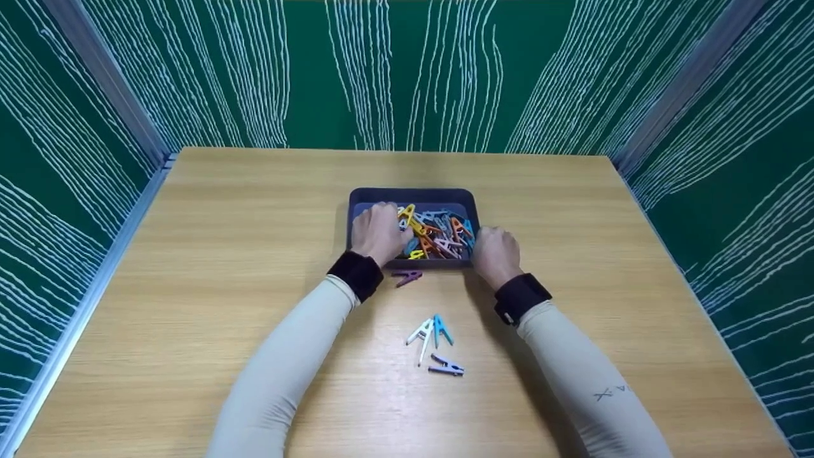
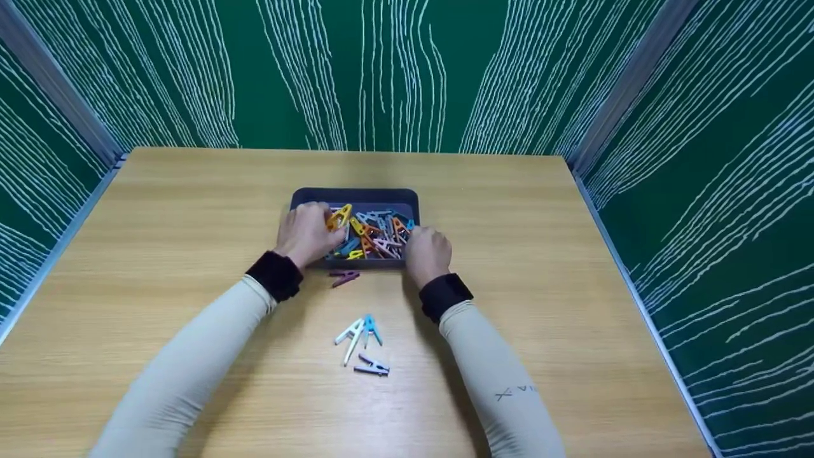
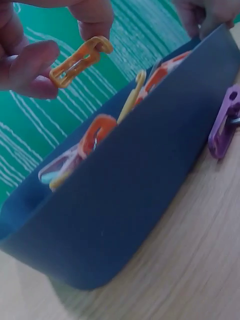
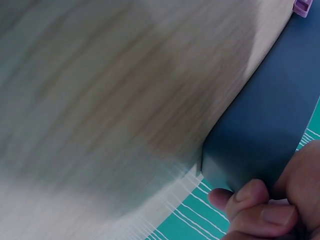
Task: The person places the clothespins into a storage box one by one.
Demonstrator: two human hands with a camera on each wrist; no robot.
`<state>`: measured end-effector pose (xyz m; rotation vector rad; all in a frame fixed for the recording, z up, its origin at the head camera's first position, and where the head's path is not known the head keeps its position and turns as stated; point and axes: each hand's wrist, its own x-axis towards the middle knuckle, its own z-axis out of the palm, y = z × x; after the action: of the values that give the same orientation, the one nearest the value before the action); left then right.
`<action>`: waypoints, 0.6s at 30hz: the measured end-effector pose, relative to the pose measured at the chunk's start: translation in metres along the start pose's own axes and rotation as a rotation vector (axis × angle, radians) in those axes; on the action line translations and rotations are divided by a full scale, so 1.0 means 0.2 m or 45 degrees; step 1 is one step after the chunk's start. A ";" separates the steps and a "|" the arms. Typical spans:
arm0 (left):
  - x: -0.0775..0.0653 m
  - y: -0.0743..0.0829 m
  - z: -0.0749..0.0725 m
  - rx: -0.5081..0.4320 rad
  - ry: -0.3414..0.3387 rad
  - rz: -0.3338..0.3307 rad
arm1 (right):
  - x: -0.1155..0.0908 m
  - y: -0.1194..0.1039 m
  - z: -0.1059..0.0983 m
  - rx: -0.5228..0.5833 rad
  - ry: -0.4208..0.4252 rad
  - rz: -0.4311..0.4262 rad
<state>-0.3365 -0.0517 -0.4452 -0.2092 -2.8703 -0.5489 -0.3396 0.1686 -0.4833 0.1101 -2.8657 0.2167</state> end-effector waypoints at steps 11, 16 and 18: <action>-0.03 -0.05 0.03 0.031 0.070 0.045 | 0.00 0.00 0.00 0.004 0.035 -0.031; -0.06 -0.07 0.04 0.036 0.119 0.081 | 0.00 0.01 0.01 0.016 0.042 -0.025; -0.08 -0.06 0.03 0.044 0.125 0.089 | 0.00 0.01 0.01 0.027 0.046 -0.027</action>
<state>-0.3247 -0.0622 -0.4594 -0.2687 -2.7637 -0.4824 -0.3396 0.1702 -0.4861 0.1390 -2.8256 0.2423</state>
